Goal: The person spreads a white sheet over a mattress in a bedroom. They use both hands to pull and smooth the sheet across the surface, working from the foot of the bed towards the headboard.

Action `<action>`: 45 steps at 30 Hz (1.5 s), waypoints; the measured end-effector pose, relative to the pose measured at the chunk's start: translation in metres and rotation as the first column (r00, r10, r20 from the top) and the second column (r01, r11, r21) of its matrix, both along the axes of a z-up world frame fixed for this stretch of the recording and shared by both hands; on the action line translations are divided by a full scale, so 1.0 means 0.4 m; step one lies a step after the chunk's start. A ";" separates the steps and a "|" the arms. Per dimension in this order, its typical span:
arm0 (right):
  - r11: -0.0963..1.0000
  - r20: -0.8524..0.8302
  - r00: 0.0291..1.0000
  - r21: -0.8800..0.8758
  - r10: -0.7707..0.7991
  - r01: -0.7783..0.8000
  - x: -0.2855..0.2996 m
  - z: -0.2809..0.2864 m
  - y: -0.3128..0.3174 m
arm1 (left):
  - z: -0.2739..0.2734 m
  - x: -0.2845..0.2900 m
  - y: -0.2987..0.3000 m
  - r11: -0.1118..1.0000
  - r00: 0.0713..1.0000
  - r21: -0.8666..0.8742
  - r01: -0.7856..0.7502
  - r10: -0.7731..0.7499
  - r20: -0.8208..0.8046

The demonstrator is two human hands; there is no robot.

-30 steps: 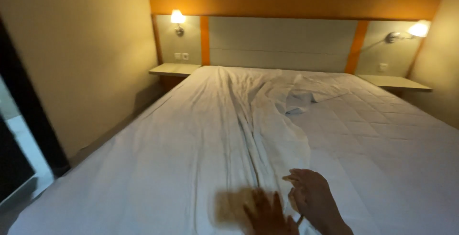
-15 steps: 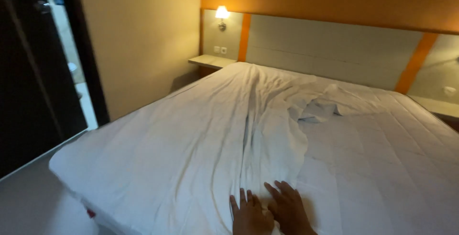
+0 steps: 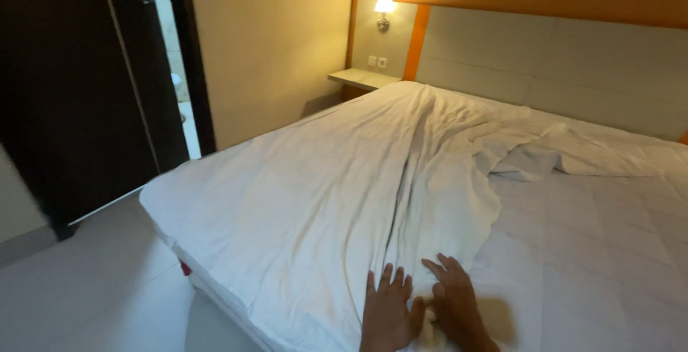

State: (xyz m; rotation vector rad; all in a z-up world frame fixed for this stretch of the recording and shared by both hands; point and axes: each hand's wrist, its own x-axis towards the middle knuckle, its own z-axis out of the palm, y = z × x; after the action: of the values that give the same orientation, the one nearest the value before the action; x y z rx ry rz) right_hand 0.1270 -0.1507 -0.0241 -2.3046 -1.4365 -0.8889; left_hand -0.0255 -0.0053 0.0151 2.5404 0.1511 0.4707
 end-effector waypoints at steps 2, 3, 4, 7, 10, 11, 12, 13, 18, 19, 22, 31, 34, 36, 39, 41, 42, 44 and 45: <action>1.000 -0.014 1.000 0.004 0.027 -0.027 0.017 -0.002 -0.002 | 0.015 -0.006 -0.004 0.999 1.000 -0.027 -0.026 0.027 0.014; 1.000 -0.035 0.999 0.025 0.020 -0.019 0.018 -0.005 -0.006 | 0.019 -0.010 -0.005 1.000 1.000 -0.017 -0.022 0.022 0.004; 0.999 -0.056 0.998 0.045 0.013 -0.010 0.018 -0.007 -0.011 | 0.024 -0.014 -0.007 1.000 1.000 -0.007 -0.017 0.017 -0.006; 0.956 -0.227 0.955 0.265 0.191 -0.129 0.015 -0.006 -0.020 | 0.010 -0.009 -0.009 0.999 1.000 -0.026 -0.022 0.022 -0.004; 0.978 -0.242 0.954 0.153 0.176 -0.142 0.053 -0.061 -0.038 | -0.012 -0.003 -0.010 0.999 1.000 -0.038 -0.013 0.014 0.024; 0.976 -0.238 0.953 0.158 0.187 -0.152 0.057 -0.058 -0.036 | -0.007 -0.002 -0.006 0.999 0.999 -0.032 -0.022 0.023 0.027; 0.976 -0.212 0.961 0.165 0.179 -0.145 0.063 -0.055 -0.034 | -0.003 0.001 0.000 0.999 1.000 -0.039 0.002 -0.002 0.008; 0.977 -0.195 0.967 0.167 0.162 -0.130 0.059 -0.061 -0.047 | -0.006 -0.002 -0.006 0.998 0.999 -0.052 0.033 -0.034 -0.019; 0.978 -0.269 0.941 0.103 0.204 -0.182 0.067 -0.048 -0.039 | 0.000 -0.006 -0.003 0.998 1.000 -0.060 0.014 -0.014 0.009; 0.988 -0.309 0.939 0.094 0.149 -0.126 0.061 -0.053 -0.041 | 0.001 -0.010 -0.008 0.996 1.000 -0.087 0.025 -0.025 -0.001; 0.989 -0.307 0.945 0.130 0.109 -0.072 0.052 -0.052 -0.032 | 0.012 -0.003 -0.003 0.990 0.999 -0.142 0.005 -0.011 -0.041; 0.929 -0.202 0.929 0.273 0.311 -0.252 0.156 -0.151 -0.023 | -0.095 0.017 -0.008 0.999 0.999 0.014 0.035 -0.035 0.040; 0.975 -0.331 0.943 0.197 -0.031 0.101 -0.015 -0.019 -0.011 | -0.081 -0.005 -0.017 0.999 0.996 0.031 0.041 -0.043 0.073; 0.975 -0.229 0.973 0.219 0.026 0.025 -0.015 -0.027 -0.016 | -0.094 -0.005 -0.024 0.999 0.994 0.037 0.024 -0.028 0.108; 0.971 -0.105 0.990 0.232 0.090 -0.064 0.037 -0.064 -0.013 | -0.064 -0.010 -0.017 1.000 0.994 0.001 0.003 -0.003 0.106; 0.972 -0.101 0.991 0.223 0.093 -0.068 0.082 -0.106 -0.009 | -0.066 -0.007 -0.012 0.999 0.998 -0.046 0.002 0.000 0.056; 0.975 -0.077 0.991 0.200 0.111 -0.094 0.107 -0.128 -0.005 | -0.083 0.005 -0.009 0.999 0.997 -0.036 0.022 -0.019 0.068; 0.976 -0.052 0.989 0.175 0.138 -0.127 0.133 -0.161 0.000 | -0.103 0.014 -0.009 0.999 0.996 -0.026 0.032 -0.030 0.081; 0.984 -0.178 0.983 0.176 0.042 -0.010 0.138 -0.166 0.004 | -0.100 0.017 -0.010 0.998 0.998 -0.060 0.036 -0.033 0.057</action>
State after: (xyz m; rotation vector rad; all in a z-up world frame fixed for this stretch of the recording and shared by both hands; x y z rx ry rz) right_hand 0.1820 -0.1493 -0.0906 -2.1701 -1.2576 -0.7438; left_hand -0.0187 -0.0092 -0.0247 2.4639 0.0992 0.5157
